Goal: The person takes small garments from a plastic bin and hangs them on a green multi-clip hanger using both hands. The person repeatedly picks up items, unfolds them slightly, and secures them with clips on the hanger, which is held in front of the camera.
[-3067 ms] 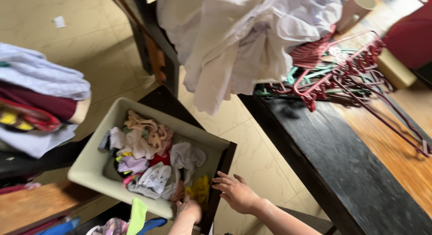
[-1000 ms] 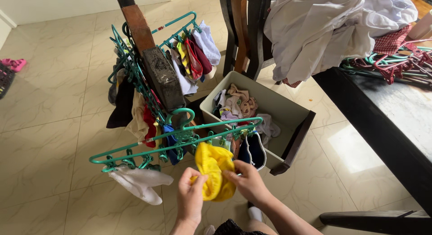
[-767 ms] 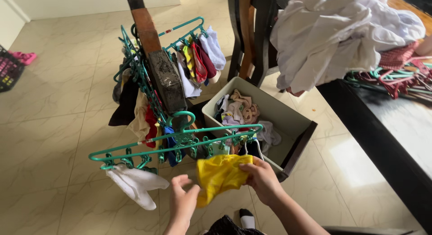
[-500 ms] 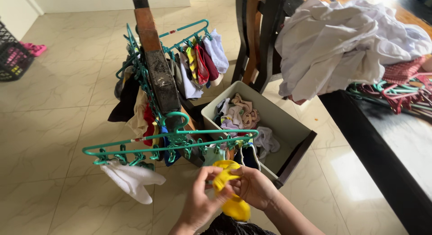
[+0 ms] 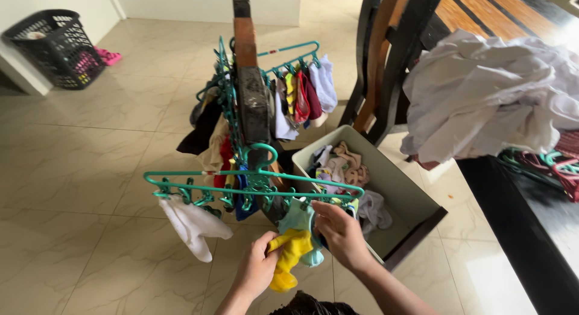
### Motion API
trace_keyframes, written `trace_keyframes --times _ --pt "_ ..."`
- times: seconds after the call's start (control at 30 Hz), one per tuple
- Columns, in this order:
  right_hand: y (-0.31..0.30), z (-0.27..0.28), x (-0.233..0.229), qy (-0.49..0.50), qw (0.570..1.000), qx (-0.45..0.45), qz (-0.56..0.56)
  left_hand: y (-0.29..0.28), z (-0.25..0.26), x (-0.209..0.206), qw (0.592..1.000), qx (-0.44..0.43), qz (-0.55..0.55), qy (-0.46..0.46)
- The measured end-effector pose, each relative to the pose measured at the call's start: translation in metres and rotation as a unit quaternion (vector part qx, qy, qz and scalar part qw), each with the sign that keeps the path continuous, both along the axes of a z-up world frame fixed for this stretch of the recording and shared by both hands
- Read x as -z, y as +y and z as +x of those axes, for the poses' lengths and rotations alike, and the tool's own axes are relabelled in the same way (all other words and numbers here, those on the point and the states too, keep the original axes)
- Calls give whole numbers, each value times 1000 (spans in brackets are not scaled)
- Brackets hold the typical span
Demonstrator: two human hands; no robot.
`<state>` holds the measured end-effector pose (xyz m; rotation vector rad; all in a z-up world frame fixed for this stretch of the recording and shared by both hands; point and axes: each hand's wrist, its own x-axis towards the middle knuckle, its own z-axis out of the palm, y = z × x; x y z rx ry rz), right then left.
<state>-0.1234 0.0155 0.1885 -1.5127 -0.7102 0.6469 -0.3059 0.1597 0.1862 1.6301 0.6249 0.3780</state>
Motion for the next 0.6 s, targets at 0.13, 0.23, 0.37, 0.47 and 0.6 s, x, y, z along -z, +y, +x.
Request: trace_keyframes --times 0.13,0.23,0.37,0.47,0.6 --pt "35 -4 16 120 991 50 6 9 -2 -10 999 -4 32 -38" --pt "53 -5 17 149 986 62 29 12 -4 -17 999 35 -3 -38" --pt "57 -6 12 186 978 59 78 15 -1 -20 989 91 -108 -49" --pt "50 -16 -2 250 962 45 98 18 3 -27 984 116 -122 -58" --pt "35 -28 -23 411 903 50 117 22 3 -34 947 204 -238 -77"
